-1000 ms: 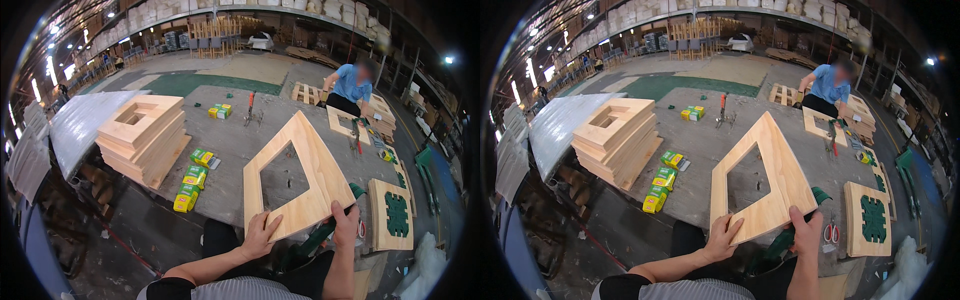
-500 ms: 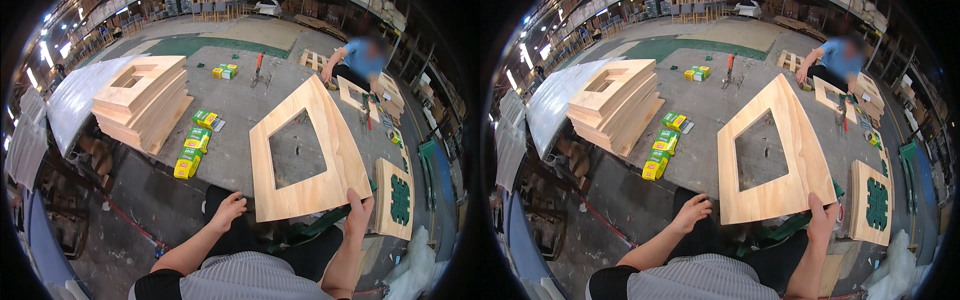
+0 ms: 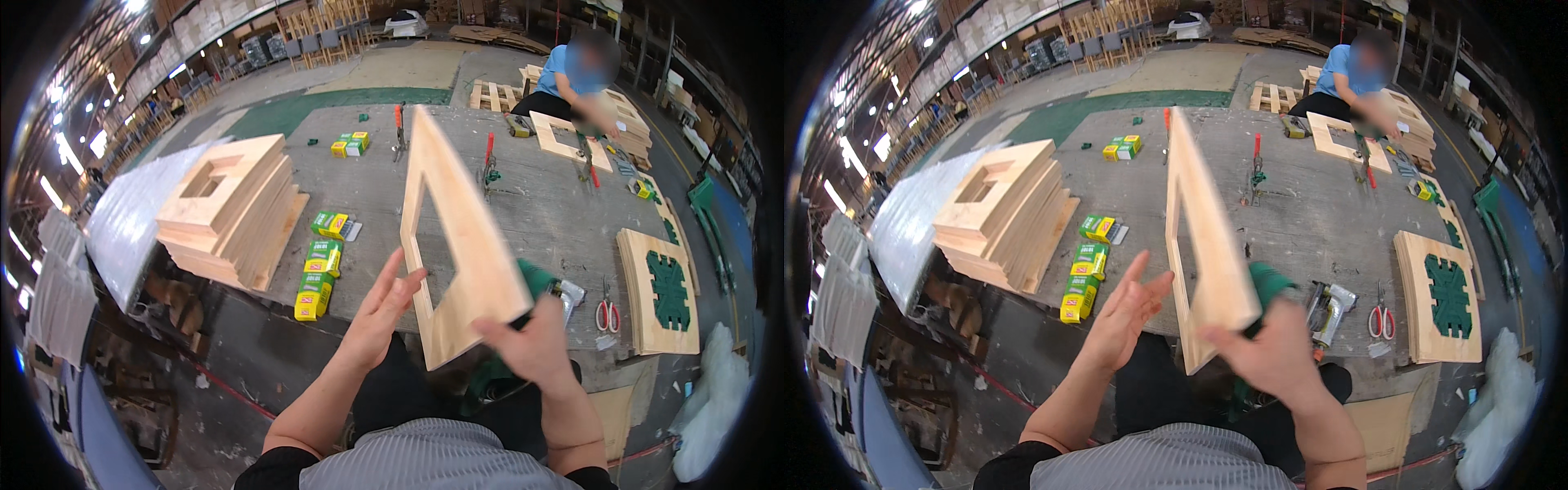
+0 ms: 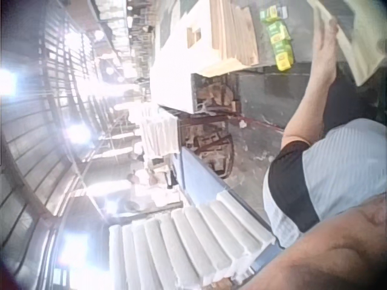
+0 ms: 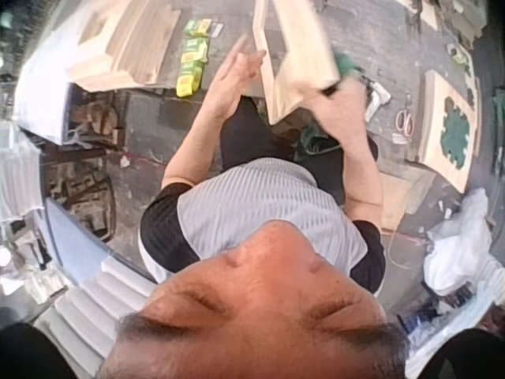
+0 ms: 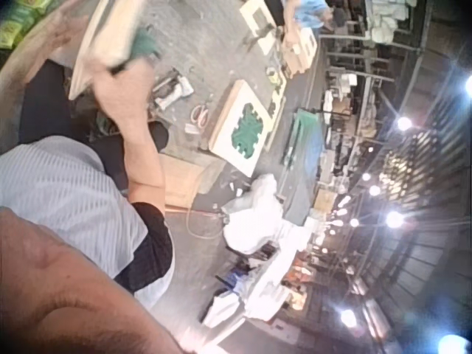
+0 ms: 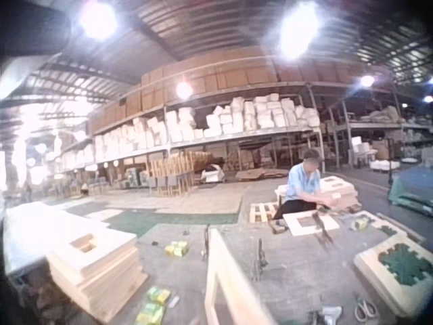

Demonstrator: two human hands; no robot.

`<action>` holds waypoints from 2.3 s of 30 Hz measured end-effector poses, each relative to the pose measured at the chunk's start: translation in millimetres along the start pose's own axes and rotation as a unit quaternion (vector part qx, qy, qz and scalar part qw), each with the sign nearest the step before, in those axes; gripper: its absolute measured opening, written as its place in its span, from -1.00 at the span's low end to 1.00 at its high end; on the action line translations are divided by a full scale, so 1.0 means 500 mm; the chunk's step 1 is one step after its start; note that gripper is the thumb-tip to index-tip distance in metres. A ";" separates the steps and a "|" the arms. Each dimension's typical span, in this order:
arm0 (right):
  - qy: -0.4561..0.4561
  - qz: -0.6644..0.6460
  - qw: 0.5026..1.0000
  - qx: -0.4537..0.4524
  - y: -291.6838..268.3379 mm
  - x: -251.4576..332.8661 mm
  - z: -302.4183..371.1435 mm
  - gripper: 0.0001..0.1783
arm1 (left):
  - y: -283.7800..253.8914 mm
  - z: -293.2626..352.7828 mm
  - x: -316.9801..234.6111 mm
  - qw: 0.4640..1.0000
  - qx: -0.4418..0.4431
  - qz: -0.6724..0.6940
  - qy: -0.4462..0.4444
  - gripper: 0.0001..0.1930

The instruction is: The person sits on the floor and uses a pneumatic nail gun to attach green plastic strips to a square wooden frame. They repeatedly position the strips and fasten them in place while another worker performs similar tasks nearby.

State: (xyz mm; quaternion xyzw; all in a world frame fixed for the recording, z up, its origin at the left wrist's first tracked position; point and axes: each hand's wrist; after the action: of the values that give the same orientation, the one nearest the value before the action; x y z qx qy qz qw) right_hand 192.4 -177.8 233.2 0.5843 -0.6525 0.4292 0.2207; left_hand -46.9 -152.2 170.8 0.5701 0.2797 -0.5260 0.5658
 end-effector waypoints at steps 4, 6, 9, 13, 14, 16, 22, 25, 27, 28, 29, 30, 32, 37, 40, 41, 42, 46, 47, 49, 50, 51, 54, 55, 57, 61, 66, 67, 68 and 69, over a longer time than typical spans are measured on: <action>0.009 -0.053 0.974 0.221 0.073 0.038 -0.034 -0.07 | 0.009 0.047 -0.065 0.990 0.044 0.133 0.026 -0.18; -0.037 -0.119 0.977 0.175 0.108 0.006 -0.014 -0.24 | -0.011 0.084 -0.089 0.990 -0.037 0.128 0.041 -0.12; 0.092 -0.201 0.966 0.136 0.120 -0.083 0.035 -0.49 | -0.077 0.128 -0.081 0.984 -0.033 0.157 0.072 -0.10; 0.279 -0.230 0.932 0.008 0.094 -0.245 0.115 -0.63 | -0.145 0.154 -0.052 0.969 -0.069 0.226 0.068 -0.03; 0.299 -0.230 0.926 -0.012 0.092 -0.277 0.141 -0.63 | -0.167 0.159 -0.044 0.966 -0.055 0.242 0.072 0.01; 0.335 -0.226 0.914 -0.033 0.095 -0.334 0.204 -0.62 | -0.189 0.165 -0.038 0.958 -0.057 0.268 0.080 0.01; 0.436 -0.274 0.857 -0.009 0.133 -0.376 0.297 -0.58 | -0.216 0.166 -0.025 0.952 -0.089 0.279 0.091 0.00; 0.468 -0.304 0.830 0.002 0.173 -0.379 0.293 -0.54 | -0.221 0.166 -0.020 0.950 -0.106 0.278 0.091 -0.02; 0.478 -0.353 0.805 -0.005 0.195 -0.382 0.288 -0.62 | -0.223 0.166 -0.019 0.951 -0.103 0.277 0.095 -0.03; 0.485 -0.380 0.788 -0.012 0.204 -0.385 0.285 -0.63 | -0.223 0.165 -0.018 0.953 -0.097 0.272 0.091 -0.03; 0.491 -0.408 0.769 -0.017 0.213 -0.382 0.278 -0.64 | -0.223 0.167 -0.017 0.955 -0.094 0.267 0.088 -0.03; 0.509 -0.414 0.754 -0.025 0.221 -0.378 0.272 -0.62 | -0.223 0.169 -0.015 0.957 -0.091 0.262 0.086 -0.03; 0.498 -0.420 0.759 -0.013 0.241 -0.378 0.264 -0.61 | -0.221 0.171 -0.010 0.961 -0.087 0.250 0.084 -0.03; 0.515 -0.400 0.758 0.000 0.258 -0.384 0.258 -0.57 | -0.237 0.182 0.012 0.964 -0.086 0.236 0.085 0.01; 0.543 -0.382 0.748 -0.006 0.261 -0.379 0.249 -0.54 | -0.238 0.188 0.017 0.972 -0.045 0.211 0.094 0.01; 0.544 -0.376 0.751 -0.005 0.262 -0.382 0.249 -0.55 | -0.236 0.189 0.017 0.974 -0.043 0.201 0.093 0.00; 0.544 -0.370 0.753 -0.004 0.264 -0.386 0.248 -0.55 | -0.232 0.189 0.016 0.976 -0.041 0.192 0.092 0.00; 0.551 -0.382 0.742 -0.005 0.265 -0.395 0.250 -0.57 | -0.230 0.192 0.014 0.969 -0.098 0.197 0.111 -0.04; 0.552 -0.383 0.740 -0.004 0.266 -0.396 0.249 -0.58 | -0.233 0.195 0.015 0.969 -0.093 0.200 0.109 -0.04; 0.553 -0.386 0.738 -0.002 0.270 -0.399 0.250 -0.59 | -0.241 0.203 0.018 0.969 -0.085 0.208 0.105 -0.05; 0.552 -0.391 0.737 -0.006 0.270 -0.400 0.251 -0.60 | -0.239 0.204 0.018 0.966 -0.087 0.220 0.101 -0.05; 0.551 -0.395 0.735 -0.010 0.271 -0.401 0.251 -0.61 | -0.237 0.204 0.019 0.964 -0.089 0.232 0.097 -0.04; 0.539 -0.419 0.731 -0.020 0.270 -0.403 0.252 -0.64 | -0.238 0.202 0.018 0.958 -0.123 0.244 0.092 -0.04; 0.533 -0.428 0.729 -0.025 0.268 -0.404 0.253 -0.65 | -0.238 0.201 0.017 0.956 -0.137 0.243 0.091 -0.04; 0.531 -0.428 0.729 -0.061 0.271 -0.400 0.262 -0.66 | -0.245 0.203 0.019 0.970 -0.108 0.195 0.097 -0.04; 0.466 -0.457 0.747 -0.127 0.222 -0.376 0.290 -0.67 | -0.218 0.202 0.019 0.975 -0.081 0.188 0.089 -0.01; 0.386 -0.438 0.781 -0.222 0.128 -0.344 0.345 -0.71 | -0.189 0.130 0.062 0.976 -0.004 0.212 0.050 0.05; 0.374 -0.435 0.783 -0.241 0.111 -0.342 0.356 -0.72 | -0.185 0.108 0.077 0.977 0.001 0.209 0.041 0.07; 0.378 -0.425 0.776 -0.271 0.094 -0.333 0.359 -0.74 | -0.188 0.085 0.096 0.971 0.012 0.239 0.026 0.06; 0.367 -0.421 0.778 -0.289 0.085 -0.334 0.366 -0.74 | -0.191 0.062 0.114 0.969 0.020 0.244 0.013 0.06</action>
State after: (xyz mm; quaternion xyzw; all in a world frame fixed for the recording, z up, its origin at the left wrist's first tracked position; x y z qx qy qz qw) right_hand 227.7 -234.1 -9.2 0.5075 -0.3047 0.2665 0.7607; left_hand -126.3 -177.7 91.1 0.6388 0.1287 -0.3699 0.6623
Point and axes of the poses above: each hand's wrist, its own z-axis away from the middle knuckle, its own y-axis out of the palm, x = y × z, and after that the axes turned 13 degrees about -y, right-handed
